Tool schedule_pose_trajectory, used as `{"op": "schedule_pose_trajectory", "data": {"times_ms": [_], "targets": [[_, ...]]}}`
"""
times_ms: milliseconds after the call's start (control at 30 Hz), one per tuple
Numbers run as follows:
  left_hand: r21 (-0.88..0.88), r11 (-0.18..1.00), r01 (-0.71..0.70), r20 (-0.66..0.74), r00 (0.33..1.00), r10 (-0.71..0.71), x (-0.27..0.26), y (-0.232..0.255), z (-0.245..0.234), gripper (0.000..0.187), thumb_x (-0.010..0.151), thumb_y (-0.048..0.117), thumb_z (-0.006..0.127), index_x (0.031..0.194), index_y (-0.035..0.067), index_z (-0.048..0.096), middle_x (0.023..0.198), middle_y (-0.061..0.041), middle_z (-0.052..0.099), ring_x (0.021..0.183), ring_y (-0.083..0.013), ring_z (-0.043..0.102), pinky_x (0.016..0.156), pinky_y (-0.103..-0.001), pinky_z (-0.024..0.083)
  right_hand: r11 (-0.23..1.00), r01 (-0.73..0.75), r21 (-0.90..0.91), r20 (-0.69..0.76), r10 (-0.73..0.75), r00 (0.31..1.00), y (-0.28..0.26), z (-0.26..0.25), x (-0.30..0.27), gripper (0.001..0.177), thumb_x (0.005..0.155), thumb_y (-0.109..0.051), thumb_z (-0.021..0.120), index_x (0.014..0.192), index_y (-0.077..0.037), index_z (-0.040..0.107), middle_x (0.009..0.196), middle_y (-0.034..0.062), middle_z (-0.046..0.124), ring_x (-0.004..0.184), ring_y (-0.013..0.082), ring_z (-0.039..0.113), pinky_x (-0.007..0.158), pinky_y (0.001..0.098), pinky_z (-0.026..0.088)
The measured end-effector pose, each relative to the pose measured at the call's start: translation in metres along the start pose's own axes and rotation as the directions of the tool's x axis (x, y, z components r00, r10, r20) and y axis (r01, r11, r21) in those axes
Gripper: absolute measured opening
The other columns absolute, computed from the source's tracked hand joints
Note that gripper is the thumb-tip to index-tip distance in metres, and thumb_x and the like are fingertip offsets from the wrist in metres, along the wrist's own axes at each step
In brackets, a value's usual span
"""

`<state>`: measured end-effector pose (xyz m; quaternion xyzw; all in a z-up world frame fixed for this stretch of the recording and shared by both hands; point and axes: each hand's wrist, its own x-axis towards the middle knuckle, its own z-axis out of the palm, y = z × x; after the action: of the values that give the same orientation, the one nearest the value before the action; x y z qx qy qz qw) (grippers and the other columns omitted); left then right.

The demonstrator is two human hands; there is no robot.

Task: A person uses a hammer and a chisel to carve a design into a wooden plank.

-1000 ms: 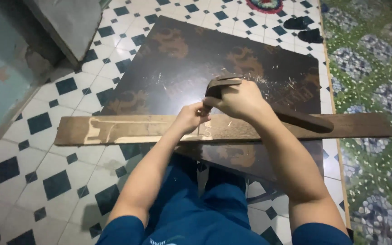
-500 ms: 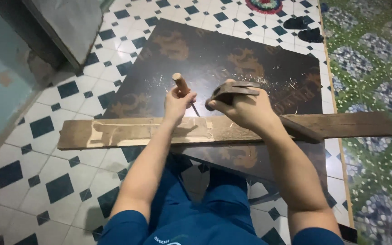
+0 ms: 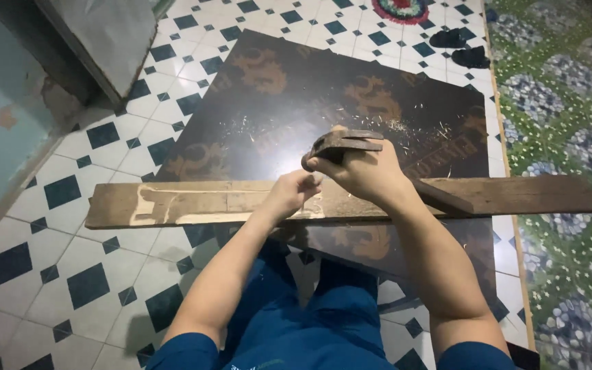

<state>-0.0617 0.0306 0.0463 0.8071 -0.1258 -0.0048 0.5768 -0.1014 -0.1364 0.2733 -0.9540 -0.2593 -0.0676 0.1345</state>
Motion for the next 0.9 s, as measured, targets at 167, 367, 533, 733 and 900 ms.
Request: {"op": "schedule_pose_trajectory", "data": {"times_ms": [167,367,533,733,900], "targets": [[0.095,0.990,-0.108,-0.004,0.994,0.109,-0.003,-0.002,0.000,0.021,0.088,0.029,0.081,0.097,0.014,0.069,0.087,-0.009,0.070,0.093,-0.0297,0.071,0.085,-0.043,0.055,0.995,-0.083,0.060,-0.076,0.087,0.993,0.004,0.010,0.002,0.044,0.092,-0.063,0.064,0.107,-0.021,0.060,0.087,0.0086,0.075,0.093,0.0306,0.074,0.079,0.0459,0.058],[0.143,0.986,-0.084,0.000,0.996,0.085,-0.009,0.017,-0.001,0.022,0.088,0.030,0.081,0.092,0.014,0.066,0.080,-0.006,0.067,0.088,-0.0258,0.070,0.085,-0.040,0.054,0.948,0.043,-0.315,-0.249,-0.126,0.960,0.011,0.011,-0.008,0.038,0.092,-0.058,0.067,0.095,-0.022,0.054,0.070,-0.0012,0.073,0.068,0.0200,0.075,0.069,0.0341,0.059],[0.116,0.991,-0.062,0.022,0.998,0.060,-0.002,0.030,-0.001,0.017,0.087,0.024,0.079,0.095,0.013,0.069,0.083,-0.010,0.071,0.093,-0.0313,0.071,0.087,-0.044,0.055,0.943,0.146,-0.300,-0.291,-0.236,0.927,0.023,0.042,-0.003,0.030,0.087,-0.047,0.071,0.092,-0.023,0.055,0.060,-0.0045,0.067,0.061,0.0200,0.073,0.063,0.0347,0.055],[0.129,0.992,-0.006,0.044,0.999,0.001,0.007,0.024,0.002,0.022,0.090,0.028,0.077,0.107,0.016,0.070,0.095,-0.008,0.075,0.103,-0.0309,0.072,0.093,-0.045,0.055,0.951,0.106,-0.289,-0.404,-0.222,0.887,0.033,0.044,-0.007,0.032,0.087,-0.049,0.075,0.089,-0.024,0.055,0.061,-0.0093,0.066,0.061,0.0156,0.071,0.062,0.0293,0.051],[0.172,0.984,0.047,0.069,0.996,-0.059,-0.009,0.052,-0.015,0.028,0.091,0.031,0.077,0.110,0.013,0.069,0.104,-0.014,0.075,0.112,-0.0355,0.069,0.097,-0.048,0.055,0.982,0.024,-0.188,-0.091,-0.042,0.995,0.001,-0.002,-0.027,0.040,0.087,-0.055,0.069,0.091,-0.017,0.056,0.069,0.0044,0.074,0.073,0.0247,0.075,0.067,0.0367,0.058]]}}
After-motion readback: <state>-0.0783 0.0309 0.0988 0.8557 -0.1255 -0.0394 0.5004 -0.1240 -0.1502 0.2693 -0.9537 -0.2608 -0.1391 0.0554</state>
